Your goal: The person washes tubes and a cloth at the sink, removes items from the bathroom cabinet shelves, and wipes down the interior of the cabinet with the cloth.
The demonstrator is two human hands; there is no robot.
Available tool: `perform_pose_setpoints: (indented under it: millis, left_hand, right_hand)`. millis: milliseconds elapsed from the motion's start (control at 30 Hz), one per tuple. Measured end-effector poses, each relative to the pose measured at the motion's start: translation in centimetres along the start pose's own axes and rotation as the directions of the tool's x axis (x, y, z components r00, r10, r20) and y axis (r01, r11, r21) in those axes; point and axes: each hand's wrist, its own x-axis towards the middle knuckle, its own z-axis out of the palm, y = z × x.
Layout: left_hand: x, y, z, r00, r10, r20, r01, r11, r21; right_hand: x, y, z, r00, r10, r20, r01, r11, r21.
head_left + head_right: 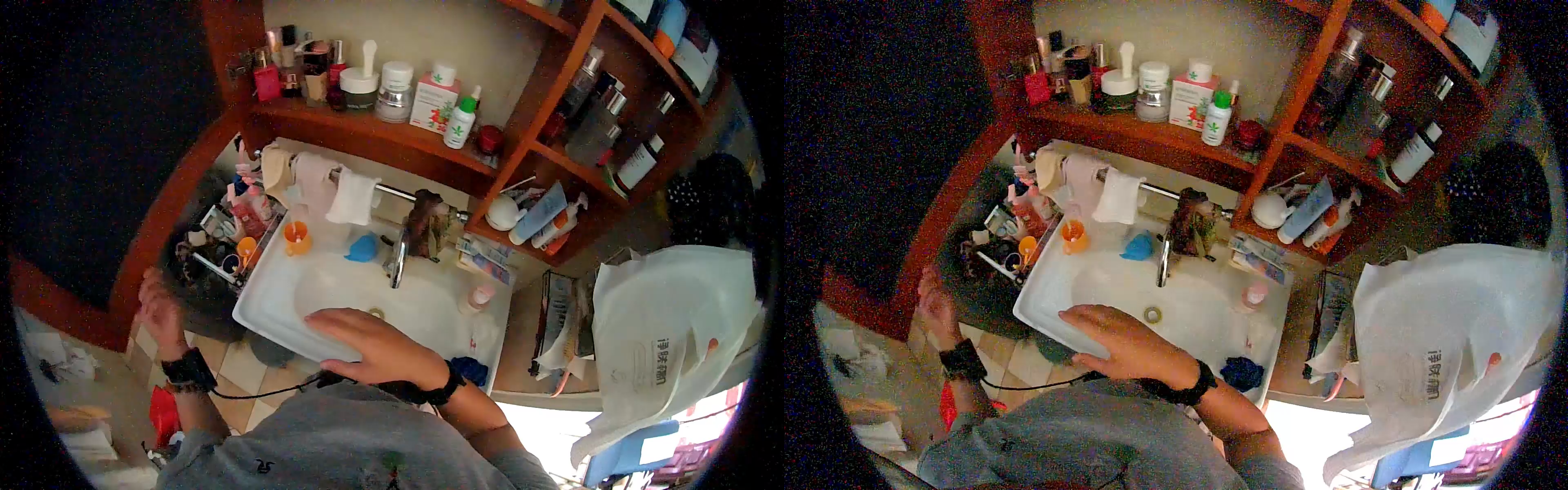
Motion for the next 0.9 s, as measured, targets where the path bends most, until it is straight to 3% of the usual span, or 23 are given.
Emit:
perform_pose_setpoints:
  millis: [100, 200, 400, 500, 567, 633, 700, 800, 900]
  left_hand:
    - [1.3, 2.0, 1.4, 0.999, 0.018, -0.031, -0.017, 1.0, 0.01]
    - [2.8, 5.4, 1.4, 0.997, -0.072, -0.009, 0.072, 0.992, 0.102]
    - [2.8, 7.0, -1.0, 0.992, 0.041, -0.122, 0.015, 0.904, 0.427]
    - [2.8, 4.4, -4.1, 0.866, 0.36, -0.347, 0.09, 0.572, 0.815]
    - [2.5, 3.2, -7.9, 0.943, 0.126, -0.307, 0.221, 0.452, 0.864]
    - [2.6, -0.2, -11.1, 0.907, 0.15, -0.395, 0.337, 0.307, 0.89]
    - [2.8, -5.6, -11.7, 0.882, 0.096, -0.462, 0.45, 0.122, 0.885]
    - [3.9, -11.0, -13.8, 0.911, -0.116, -0.395, 0.374, -0.167, 0.912]
    - [4.9, -15.1, -15.5, 0.886, -0.347, -0.308, 0.231, -0.247, 0.941]
  right_hand:
    - [0.3, 0.2, 0.2, 1.0, 0.002, -0.016, -0.002, 1.0, -0.002]
    - [0.0, 0.6, 0.2, 0.998, 0.061, -0.023, -0.062, 0.998, -0.013]
    - [-1.5, 1.0, -0.3, 0.976, 0.16, -0.148, -0.173, 0.982, -0.08]
    - [-2.5, 1.3, -0.8, 0.943, 0.203, -0.266, -0.232, 0.969, -0.084]
    - [-3.0, 0.5, -1.8, 0.904, 0.033, -0.427, -0.182, 0.932, -0.312]
    - [-3.6, -2.4, -4.3, 0.854, -0.138, -0.501, -0.14, 0.867, -0.478]
    - [-4.5, -7.3, -5.6, 0.739, -0.299, -0.604, -0.137, 0.811, -0.569]
    - [-5.1, -11.1, -7.1, 0.602, -0.471, -0.645, -0.15, 0.727, -0.67]
    - [-5.3, -13.0, -8.4, 0.515, -0.535, -0.67, -0.154, 0.711, -0.686]
